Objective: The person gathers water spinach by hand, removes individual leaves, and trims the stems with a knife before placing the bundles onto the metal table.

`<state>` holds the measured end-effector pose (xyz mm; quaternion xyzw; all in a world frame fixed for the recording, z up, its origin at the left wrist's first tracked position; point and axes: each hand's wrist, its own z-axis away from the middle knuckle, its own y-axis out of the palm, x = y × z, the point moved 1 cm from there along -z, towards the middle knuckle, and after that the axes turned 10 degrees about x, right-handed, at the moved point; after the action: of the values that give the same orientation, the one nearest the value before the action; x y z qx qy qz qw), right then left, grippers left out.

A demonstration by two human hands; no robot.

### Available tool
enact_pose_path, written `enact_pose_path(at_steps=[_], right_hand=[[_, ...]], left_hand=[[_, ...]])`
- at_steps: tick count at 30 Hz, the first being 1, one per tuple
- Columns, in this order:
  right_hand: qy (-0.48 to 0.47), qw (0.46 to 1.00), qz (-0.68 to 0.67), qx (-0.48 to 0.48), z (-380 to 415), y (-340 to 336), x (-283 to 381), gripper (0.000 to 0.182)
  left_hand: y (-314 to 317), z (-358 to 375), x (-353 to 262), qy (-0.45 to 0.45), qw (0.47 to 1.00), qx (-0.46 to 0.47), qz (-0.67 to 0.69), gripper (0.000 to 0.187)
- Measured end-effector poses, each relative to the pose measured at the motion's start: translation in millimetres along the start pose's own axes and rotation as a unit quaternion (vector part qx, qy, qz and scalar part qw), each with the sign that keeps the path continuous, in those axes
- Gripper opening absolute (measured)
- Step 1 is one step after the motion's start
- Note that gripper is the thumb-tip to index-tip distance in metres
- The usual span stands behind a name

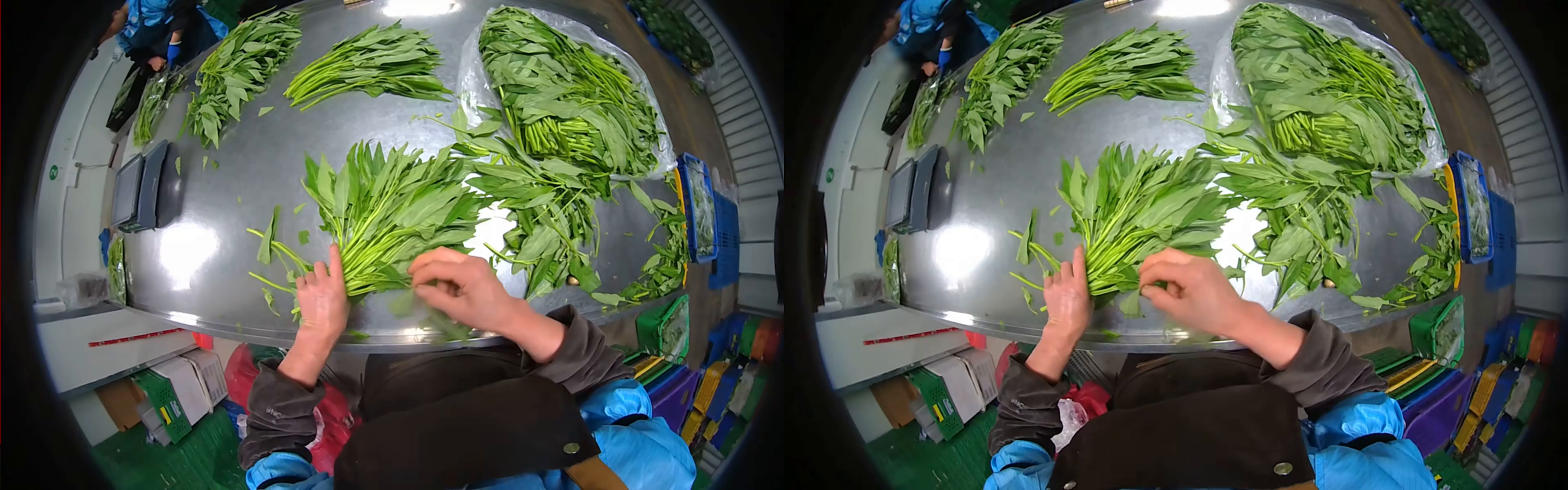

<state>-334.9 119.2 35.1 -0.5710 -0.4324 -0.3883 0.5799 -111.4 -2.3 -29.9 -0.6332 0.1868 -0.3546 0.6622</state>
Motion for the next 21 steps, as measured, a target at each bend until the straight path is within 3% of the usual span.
enact_pose_path(at_steps=[1, 2, 3, 5, 6, 7, 8, 9, 11, 13, 15, 16, 17, 18, 19, 21], right_hand=[[0.038, 0.994, -0.1, 0.03, 3, -8, -5, 0.013], [0.174, 0.941, -0.247, 0.151, 11, -21, -9, 0.012], [0.174, 0.941, -0.247, 0.15, 13, -37, -9, 0.012], [0.216, 0.907, -0.04, 0.359, 18, -57, -10, 0.019], [0.216, 0.907, -0.04, 0.359, 22, -58, -14, 0.019], [0.181, 0.92, 0.161, 0.307, 27, -57, -20, 0.021], [0.137, 0.893, 0.354, 0.241, 29, -57, -23, 0.023], [0.138, 0.894, 0.355, 0.237, 23, -56, -19, 0.023], [0.173, 0.948, 0.21, 0.162, 6, -53, -3, 0.027], [0.186, 0.948, 0.207, 0.156, 5, -49, 0, 0.02], [0.031, 0.988, 0.089, 0.125, 6, -32, -3, 0.015], [0.081, 0.975, 0.032, 0.202, 6, -34, 18, 0.017], [0.034, 0.972, -0.02, 0.23, 10, -28, 20, 0.016], [0.055, 0.95, -0.113, 0.287, 12, -24, 28, 0.016], [0.054, 0.936, -0.117, 0.326, 11, -20, 32, 0.016], [0.037, 0.945, -0.117, 0.303, 6, -9, 28, 0.017]], left_hand=[[0, 0, 0, 0.002, 1.0, 0.004, 0.0, 0.062], [0, 0, 1, 0.003, 1.0, 0.008, -0.001, 0.062], [-1, -1, 1, 0.004, 1.0, 0.008, -0.001, 0.062], [-2, 0, 1, 0.005, 1.0, 0.003, -0.006, 0.062], [-2, -1, 2, 0.005, 1.0, 0.002, -0.006, 0.062], [-2, -1, 2, 0.007, 1.0, -0.003, -0.009, 0.062], [-3, -2, 2, 0.011, 1.0, -0.009, -0.013, 0.062], [-4, -3, 2, 0.013, 1.0, -0.011, -0.014, 0.062], [-7, -1, 2, 0.004, 1.0, -0.006, 0.013, 0.069], [-17, 0, 7, -0.004, 0.996, 0.011, 0.089, 0.072], [-29, -5, 13, -0.016, 0.987, 0.021, 0.162, 0.075], [-35, -8, 17, -0.037, 0.957, 0.02, 0.288, 0.072], [-44, -12, 21, -0.058, 0.911, 0.016, 0.408, 0.07], [-63, -18, 16, -0.081, 0.844, -0.015, 0.53, 0.053], [-67, -25, 18, -0.081, 0.845, -0.026, 0.527, 0.053], [-68, -34, 23, -0.07, 0.705, 0.094, 0.699, 0.041]])
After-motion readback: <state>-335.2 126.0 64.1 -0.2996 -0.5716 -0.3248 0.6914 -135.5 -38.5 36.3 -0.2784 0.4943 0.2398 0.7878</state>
